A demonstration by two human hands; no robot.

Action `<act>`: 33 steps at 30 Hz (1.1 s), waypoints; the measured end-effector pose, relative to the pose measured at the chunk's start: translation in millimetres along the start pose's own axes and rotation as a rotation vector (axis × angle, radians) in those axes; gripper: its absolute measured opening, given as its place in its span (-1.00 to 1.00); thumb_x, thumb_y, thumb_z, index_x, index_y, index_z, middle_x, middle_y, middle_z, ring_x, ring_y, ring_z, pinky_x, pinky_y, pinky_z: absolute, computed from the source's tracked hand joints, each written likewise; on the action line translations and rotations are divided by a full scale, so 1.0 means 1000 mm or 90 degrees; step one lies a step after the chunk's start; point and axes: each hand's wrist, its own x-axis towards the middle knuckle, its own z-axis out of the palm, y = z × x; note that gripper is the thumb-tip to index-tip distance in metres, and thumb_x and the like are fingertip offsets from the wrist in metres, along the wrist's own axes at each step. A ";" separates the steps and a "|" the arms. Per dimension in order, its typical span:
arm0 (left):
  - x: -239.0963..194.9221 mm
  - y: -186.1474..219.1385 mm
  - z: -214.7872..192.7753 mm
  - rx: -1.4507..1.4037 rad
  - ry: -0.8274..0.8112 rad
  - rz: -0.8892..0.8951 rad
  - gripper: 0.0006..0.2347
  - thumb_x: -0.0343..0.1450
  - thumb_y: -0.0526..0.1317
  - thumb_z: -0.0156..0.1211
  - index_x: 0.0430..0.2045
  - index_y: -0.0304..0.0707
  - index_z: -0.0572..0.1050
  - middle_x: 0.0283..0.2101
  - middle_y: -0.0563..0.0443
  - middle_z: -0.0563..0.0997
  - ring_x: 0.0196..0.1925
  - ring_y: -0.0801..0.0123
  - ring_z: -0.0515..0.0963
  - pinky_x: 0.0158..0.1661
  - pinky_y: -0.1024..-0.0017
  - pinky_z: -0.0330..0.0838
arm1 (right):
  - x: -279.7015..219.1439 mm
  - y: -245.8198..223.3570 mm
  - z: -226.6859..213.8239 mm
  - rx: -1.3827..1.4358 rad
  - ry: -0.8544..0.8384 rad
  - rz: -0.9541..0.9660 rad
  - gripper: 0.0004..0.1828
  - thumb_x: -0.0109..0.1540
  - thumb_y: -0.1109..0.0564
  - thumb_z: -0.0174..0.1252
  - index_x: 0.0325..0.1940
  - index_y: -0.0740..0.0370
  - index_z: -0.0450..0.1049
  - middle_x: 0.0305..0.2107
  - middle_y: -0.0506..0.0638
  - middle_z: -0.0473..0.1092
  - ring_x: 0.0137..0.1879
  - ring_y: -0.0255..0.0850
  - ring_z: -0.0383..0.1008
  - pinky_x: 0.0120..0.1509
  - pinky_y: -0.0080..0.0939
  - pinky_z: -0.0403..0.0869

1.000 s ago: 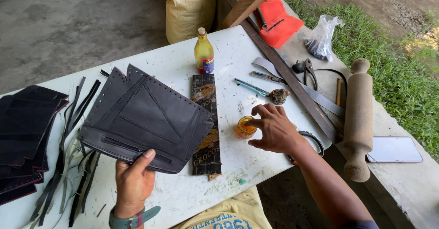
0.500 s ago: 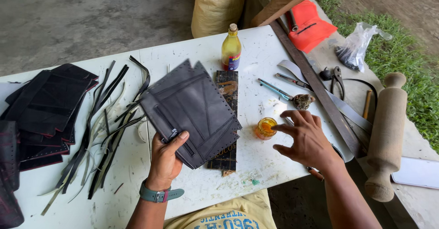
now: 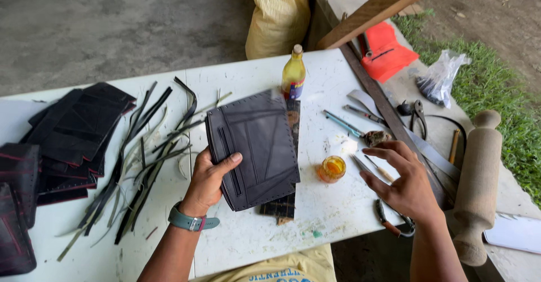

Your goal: The person applies a yellow substance to the edges of black leather wallet pieces using a small brush. They handle multiple wallet pieces, turning them over and applying the substance to different edges before placing them on the table.

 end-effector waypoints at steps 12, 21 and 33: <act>0.009 0.015 -0.025 0.228 -0.229 -0.033 -0.76 0.39 -0.27 0.36 -0.12 -0.41 0.63 -0.13 -0.14 0.74 -0.08 0.33 0.70 -0.01 0.31 0.61 | -0.003 0.029 0.018 0.558 0.079 -0.003 -0.28 0.20 0.01 0.33 0.36 0.38 0.32 0.04 0.10 0.42 0.22 -0.11 0.41 0.40 -0.06 0.34; 0.044 0.097 0.001 0.378 -0.446 -0.123 -0.44 0.28 -0.29 0.35 0.23 -0.33 0.38 0.10 -0.02 0.63 0.09 0.40 0.60 0.11 0.46 0.49 | 0.027 0.019 0.039 0.799 -0.040 -0.091 -0.23 0.34 -0.36 0.08 0.27 0.39 0.42 0.26 0.15 0.25 0.38 -0.04 0.22 0.52 0.03 0.10; 0.048 0.083 0.043 0.356 -0.591 -0.384 -0.37 0.23 -0.33 0.36 0.28 -0.35 0.36 0.02 -0.09 0.67 -0.05 0.42 0.64 -0.02 0.46 0.58 | 0.054 -0.039 0.055 0.668 -0.183 -0.140 -0.14 0.29 -0.47 -0.06 0.15 0.40 0.53 0.36 0.27 0.10 0.61 0.12 -0.05 0.67 0.20 -0.07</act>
